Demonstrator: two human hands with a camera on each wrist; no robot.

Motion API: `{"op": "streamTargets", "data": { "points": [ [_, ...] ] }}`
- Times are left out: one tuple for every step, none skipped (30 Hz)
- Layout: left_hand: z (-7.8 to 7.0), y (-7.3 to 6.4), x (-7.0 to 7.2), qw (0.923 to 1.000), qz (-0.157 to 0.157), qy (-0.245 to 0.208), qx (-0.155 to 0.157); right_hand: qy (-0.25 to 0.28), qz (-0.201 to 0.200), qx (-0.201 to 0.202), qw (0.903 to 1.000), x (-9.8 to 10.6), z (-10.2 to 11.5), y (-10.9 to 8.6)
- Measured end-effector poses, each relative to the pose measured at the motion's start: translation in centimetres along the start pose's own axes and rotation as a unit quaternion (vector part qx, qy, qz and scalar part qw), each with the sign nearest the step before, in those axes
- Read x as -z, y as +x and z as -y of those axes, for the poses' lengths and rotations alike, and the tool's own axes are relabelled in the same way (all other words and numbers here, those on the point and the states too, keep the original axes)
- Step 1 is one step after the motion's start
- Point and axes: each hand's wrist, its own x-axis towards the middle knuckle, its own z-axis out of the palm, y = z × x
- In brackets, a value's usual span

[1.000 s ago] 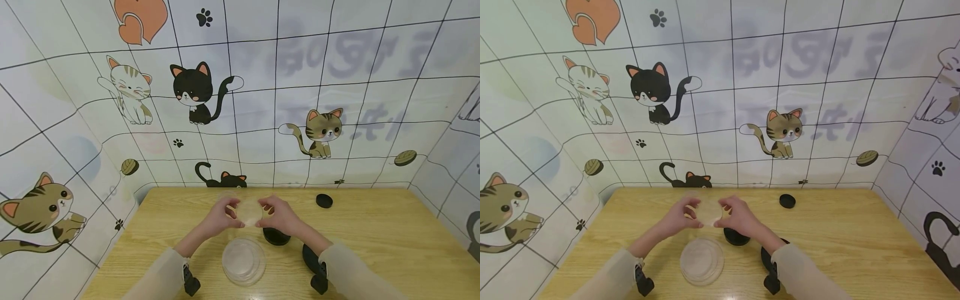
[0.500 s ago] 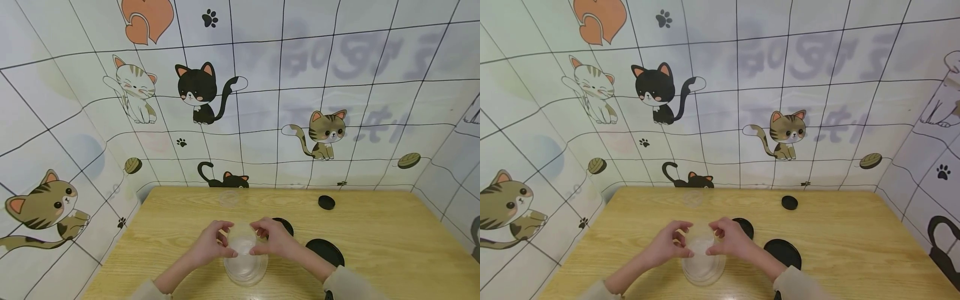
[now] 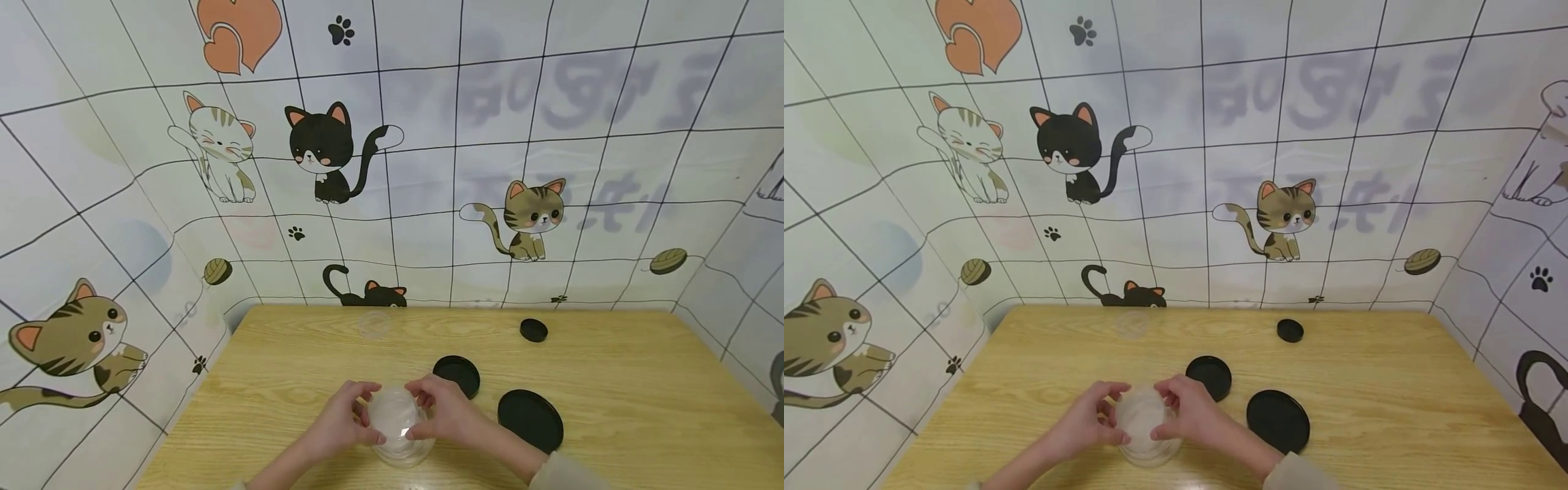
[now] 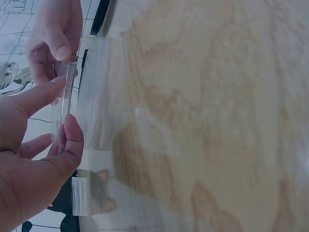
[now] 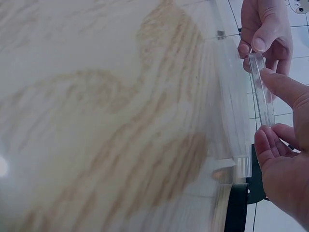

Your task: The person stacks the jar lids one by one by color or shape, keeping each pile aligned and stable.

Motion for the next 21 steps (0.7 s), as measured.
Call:
{"op": "streamTargets", "data": {
  "points": [
    [0.04,-0.06,-0.06,1.0,0.0,0.0,-0.001,-0.001,-0.001,0.001,1.0,-0.08,-0.05,-0.04],
    [0.12,-0.11,-0.11,1.0,0.001,0.001,-0.002,-0.002,-0.002,0.003,1.0,-0.14,-0.07,-0.08],
    [0.19,-0.13,-0.14,1.0,0.001,0.001,-0.003,-0.003,-0.002,0.005,1.0,-0.2,-0.12,-0.11],
    [0.26,-0.14,-0.16,1.0,0.002,0.002,-0.003,-0.005,-0.002,0.006,1.0,-0.25,-0.16,-0.13],
    [0.33,-0.14,-0.17,1.0,0.003,0.002,-0.003,-0.006,-0.002,0.008,0.9999,-0.32,-0.22,-0.13],
    [0.42,-0.12,-0.16,1.0,0.004,0.004,-0.002,-0.01,-0.001,0.009,0.9999,-0.36,-0.25,-0.12],
    [0.49,-0.1,-0.15,1.0,0.006,0.006,0.0,-0.014,0.0,0.009,0.9999,-0.4,-0.29,-0.1],
    [0.56,-0.08,-0.13,0.9999,0.007,0.008,0.001,-0.016,0.001,0.008,0.9998,-0.44,-0.31,-0.09],
    [0.61,-0.06,-0.11,0.9999,0.008,0.009,0.001,-0.02,0.002,0.006,0.9998,-0.46,-0.32,-0.08],
    [0.64,-0.04,-0.1,0.9999,0.009,0.011,0.001,-0.023,0.003,0.004,0.9997,-0.48,-0.32,-0.04],
    [0.66,-0.02,-0.09,0.9999,0.01,0.013,0.001,-0.027,0.003,0.003,0.9996,-0.48,-0.31,-0.02],
    [0.68,-0.01,-0.09,0.9998,0.011,0.015,0.0,-0.029,0.003,0.001,0.9996,-0.49,-0.3,-0.01],
    [0.66,0.0,-0.09,0.9998,0.012,0.016,-0.001,-0.032,0.004,0.0,0.9995,-0.5,-0.29,0.0],
    [0.65,0.0,-0.1,0.9998,0.012,0.018,-0.002,-0.032,0.004,0.0,0.9995,-0.51,-0.28,0.01],
    [0.65,0.0,-0.11,0.9997,0.012,0.019,-0.003,-0.035,0.004,-0.001,0.9994,-0.53,-0.28,0.01],
    [0.65,-0.01,-0.13,0.9997,0.012,0.021,-0.003,-0.037,0.005,-0.002,0.9993,-0.55,-0.29,0.02],
    [0.65,-0.01,-0.15,0.9997,0.013,0.021,-0.003,-0.039,0.006,-0.002,0.9992,-0.57,-0.31,0.02],
    [0.67,-0.01,-0.18,0.9997,0.013,0.022,-0.002,-0.041,0.007,-0.004,0.9991,-0.59,-0.34,0.03],
    [0.68,0.0,-0.2,0.9997,0.013,0.022,-0.002,-0.044,0.008,-0.005,0.999,-0.62,-0.37,0.05],
    [0.71,0.01,-0.23,0.9997,0.012,0.023,-0.001,-0.044,0.008,-0.005,0.999,-0.63,-0.39,0.06],
    [0.73,0.03,-0.26,0.9997,0.012,0.022,-0.001,-0.047,0.009,-0.006,0.9989,-0.63,-0.42,0.09]
  ]
}}
